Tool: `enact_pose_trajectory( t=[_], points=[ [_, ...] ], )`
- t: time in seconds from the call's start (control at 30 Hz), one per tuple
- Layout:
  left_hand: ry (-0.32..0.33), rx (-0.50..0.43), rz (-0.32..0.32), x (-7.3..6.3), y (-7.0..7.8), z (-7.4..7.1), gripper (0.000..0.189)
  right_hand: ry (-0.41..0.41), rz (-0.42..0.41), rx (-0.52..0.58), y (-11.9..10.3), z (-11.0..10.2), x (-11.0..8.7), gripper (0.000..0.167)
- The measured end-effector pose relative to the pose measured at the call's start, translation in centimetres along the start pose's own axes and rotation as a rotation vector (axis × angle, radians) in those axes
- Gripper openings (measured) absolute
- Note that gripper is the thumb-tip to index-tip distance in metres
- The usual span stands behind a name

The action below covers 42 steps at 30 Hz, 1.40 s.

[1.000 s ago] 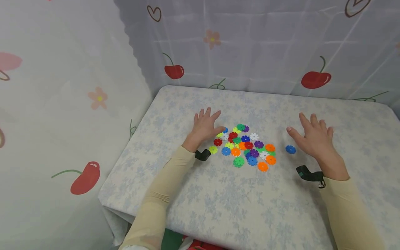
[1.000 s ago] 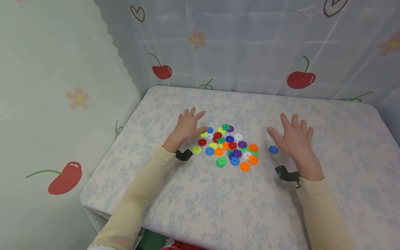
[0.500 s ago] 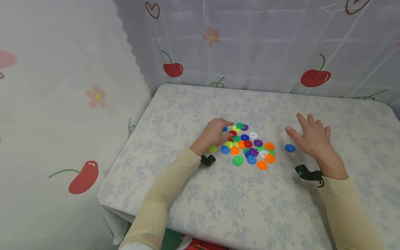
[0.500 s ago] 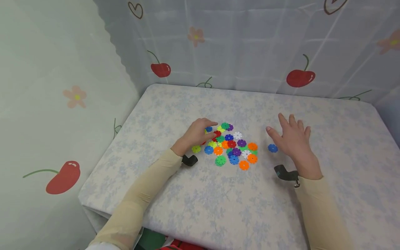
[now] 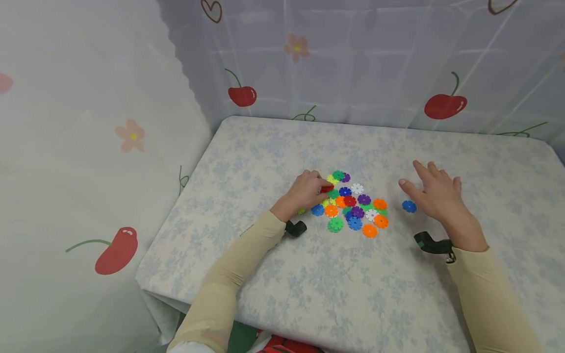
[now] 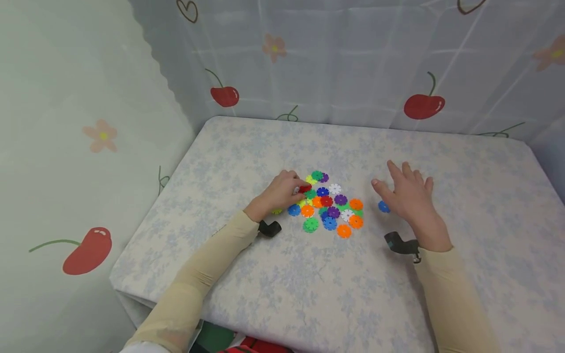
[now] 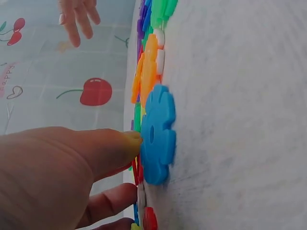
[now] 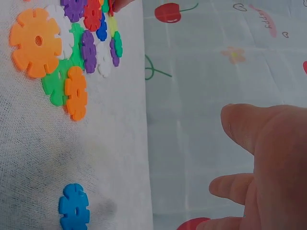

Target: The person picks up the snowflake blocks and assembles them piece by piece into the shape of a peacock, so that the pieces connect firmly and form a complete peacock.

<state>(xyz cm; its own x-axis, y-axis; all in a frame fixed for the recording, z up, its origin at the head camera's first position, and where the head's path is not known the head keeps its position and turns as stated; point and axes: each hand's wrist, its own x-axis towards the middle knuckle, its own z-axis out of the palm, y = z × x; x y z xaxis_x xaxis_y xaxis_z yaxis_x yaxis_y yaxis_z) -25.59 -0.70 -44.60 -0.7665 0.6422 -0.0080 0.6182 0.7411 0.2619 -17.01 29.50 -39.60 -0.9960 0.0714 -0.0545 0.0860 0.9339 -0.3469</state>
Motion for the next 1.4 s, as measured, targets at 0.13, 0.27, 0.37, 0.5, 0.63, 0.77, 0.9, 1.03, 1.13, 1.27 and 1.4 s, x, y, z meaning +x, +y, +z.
enact_pose_trajectory(
  t=[0.13,0.27,0.37,0.5,0.63,0.77,0.9,1.03,1.13,1.27,1.4],
  points=[
    [0.038,-0.019,0.011,0.0,-0.2,-0.2,0.028,-0.013,-0.019,0.001,-0.2,0.1,0.2,0.082],
    [0.070,-0.053,0.010,0.0,-0.5,-0.2,0.023,-0.020,-0.038,0.003,-0.4,0.1,0.3,0.079],
    [0.078,-0.081,0.003,0.0,-0.6,-0.3,0.022,-0.043,-0.054,0.010,-0.8,0.1,0.6,0.078],
    [0.120,-0.130,-0.005,0.1,-0.8,-0.5,0.021,-0.090,-0.077,0.025,-1.2,0.1,0.9,0.077],
    [0.196,-0.172,-0.025,0.2,-0.8,-0.5,0.023,-0.126,-0.086,0.035,-1.2,0.2,0.9,0.076],
    [0.273,-0.273,-0.084,0.1,-0.5,-0.5,0.024,-0.153,-0.095,0.073,-1.2,0.6,0.8,0.076],
    [0.315,-0.505,-0.161,-0.1,0.2,-0.8,0.026,-0.178,-0.131,0.085,-1.6,1.4,0.8,0.073],
    [0.346,-0.719,-0.208,-0.5,1.0,-1.6,0.026,-0.209,-0.165,0.073,-2.7,2.2,0.9,0.069],
    [0.351,-0.824,-0.217,-0.8,1.6,-2.4,0.027,-0.227,-0.172,0.052,-3.5,2.4,1.1,0.065],
    [0.341,-0.893,-0.217,-0.9,2.4,-3.2,0.027,-0.257,-0.161,0.023,-4.4,2.4,1.4,0.058],
    [0.346,-0.939,-0.223,-0.7,2.8,-3.5,0.027,-0.310,-0.139,0.018,-5.0,2.7,1.6,0.054]
  ],
)
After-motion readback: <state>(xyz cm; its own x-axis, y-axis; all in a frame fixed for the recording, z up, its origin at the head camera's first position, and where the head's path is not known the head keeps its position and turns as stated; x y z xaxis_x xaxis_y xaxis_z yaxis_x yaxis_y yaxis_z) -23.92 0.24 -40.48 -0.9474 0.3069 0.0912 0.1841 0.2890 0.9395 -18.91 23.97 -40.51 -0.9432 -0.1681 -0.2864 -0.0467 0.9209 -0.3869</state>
